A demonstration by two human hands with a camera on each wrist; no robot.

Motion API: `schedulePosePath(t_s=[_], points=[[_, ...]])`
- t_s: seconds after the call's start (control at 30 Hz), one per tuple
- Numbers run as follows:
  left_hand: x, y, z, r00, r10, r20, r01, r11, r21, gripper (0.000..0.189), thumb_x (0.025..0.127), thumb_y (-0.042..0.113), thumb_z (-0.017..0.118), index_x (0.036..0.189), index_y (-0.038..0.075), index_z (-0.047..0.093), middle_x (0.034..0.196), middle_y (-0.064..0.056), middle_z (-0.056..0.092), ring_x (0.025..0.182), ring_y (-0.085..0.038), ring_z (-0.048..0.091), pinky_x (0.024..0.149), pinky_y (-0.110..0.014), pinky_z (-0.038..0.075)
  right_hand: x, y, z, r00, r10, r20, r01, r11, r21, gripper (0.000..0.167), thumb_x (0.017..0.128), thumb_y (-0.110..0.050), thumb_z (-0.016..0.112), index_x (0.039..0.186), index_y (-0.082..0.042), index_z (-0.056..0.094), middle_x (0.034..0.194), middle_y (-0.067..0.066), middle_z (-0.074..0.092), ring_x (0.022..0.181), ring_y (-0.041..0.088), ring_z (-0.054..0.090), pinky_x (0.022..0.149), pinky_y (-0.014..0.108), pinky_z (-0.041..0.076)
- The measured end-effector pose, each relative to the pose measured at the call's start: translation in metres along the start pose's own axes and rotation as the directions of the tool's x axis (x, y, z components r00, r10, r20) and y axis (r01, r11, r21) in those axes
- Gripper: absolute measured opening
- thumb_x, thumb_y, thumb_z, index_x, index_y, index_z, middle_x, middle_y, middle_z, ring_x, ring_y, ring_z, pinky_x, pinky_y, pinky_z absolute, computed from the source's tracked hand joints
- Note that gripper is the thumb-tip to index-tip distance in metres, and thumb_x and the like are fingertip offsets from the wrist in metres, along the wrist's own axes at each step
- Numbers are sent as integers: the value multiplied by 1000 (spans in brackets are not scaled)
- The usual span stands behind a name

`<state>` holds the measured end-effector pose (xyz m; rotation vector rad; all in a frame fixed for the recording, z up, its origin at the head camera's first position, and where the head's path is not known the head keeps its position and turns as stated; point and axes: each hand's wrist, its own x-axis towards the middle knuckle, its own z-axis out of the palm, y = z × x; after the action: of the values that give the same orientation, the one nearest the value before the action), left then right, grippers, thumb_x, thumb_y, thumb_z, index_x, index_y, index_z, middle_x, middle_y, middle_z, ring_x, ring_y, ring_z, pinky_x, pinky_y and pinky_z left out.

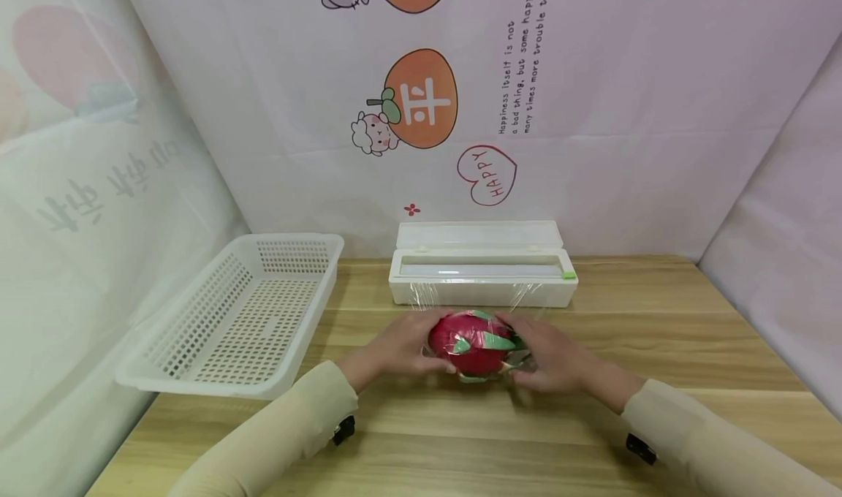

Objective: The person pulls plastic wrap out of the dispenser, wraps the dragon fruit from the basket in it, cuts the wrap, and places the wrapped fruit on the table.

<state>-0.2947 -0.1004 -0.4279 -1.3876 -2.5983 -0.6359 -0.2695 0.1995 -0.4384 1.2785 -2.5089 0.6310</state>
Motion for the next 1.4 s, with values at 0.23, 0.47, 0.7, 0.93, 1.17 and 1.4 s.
schedulePosePath(t_s=[0.23, 0.47, 0.7, 0.93, 1.17, 1.4], points=[[-1, 1, 0, 999, -38, 9, 39, 997, -72, 84, 78, 53, 76, 141, 8, 44, 132, -5, 57, 116, -14, 56, 96, -29, 46, 0, 0, -2, 999, 48, 18, -49, 998, 47, 90, 70, -26, 80, 145, -5, 35, 131, 8, 55, 112, 22, 57, 86, 44, 53], [-3, 2, 2, 995, -91, 34, 93, 993, -78, 81, 79, 51, 75, 140, 7, 45, 132, -7, 57, 116, -18, 56, 95, -30, 47, -1, -2, -2, 994, 98, 53, -101, 992, 71, 88, 72, -27, 78, 147, -8, 35, 131, 9, 55, 113, 24, 57, 88, 46, 52], [-4, 2, 3, 990, -132, 52, 137, 984, -111, 78, 81, 51, 74, 138, 7, 46, 129, -7, 58, 114, -17, 57, 94, -30, 48, -1, -2, 0, 987, 142, 70, -147, 986, 74, 88, 72, -27, 78, 147, -9, 35, 133, 10, 54, 113, 26, 56, 88, 47, 50], [-4, 1, 4, 983, -167, 78, 179, 969, -171, 76, 82, 53, 72, 140, 11, 46, 127, -3, 59, 112, -13, 58, 91, -27, 49, -2, -3, 0, 977, 191, 94, -201, 975, 98, 87, 72, -27, 76, 148, -12, 36, 132, 10, 55, 113, 26, 56, 87, 47, 49], [-3, -3, 7, 979, -185, 82, 199, 956, -216, 75, 84, 56, 68, 140, 12, 46, 128, -1, 59, 113, -11, 56, 94, -28, 47, -1, -4, -1, 967, 231, 112, -245, 960, 133, 83, 75, -27, 75, 148, -15, 37, 135, 9, 53, 117, 29, 54, 91, 51, 47], [-2, -4, 8, 970, -224, 93, 241, 934, -264, 74, 83, 56, 69, 140, 17, 41, 127, -1, 58, 113, -10, 56, 95, -28, 47, 0, 0, -1, 959, 246, 143, -269, 947, 176, 75, 78, -26, 72, 146, -14, 40, 138, 8, 51, 123, 31, 50, 95, 53, 44]])
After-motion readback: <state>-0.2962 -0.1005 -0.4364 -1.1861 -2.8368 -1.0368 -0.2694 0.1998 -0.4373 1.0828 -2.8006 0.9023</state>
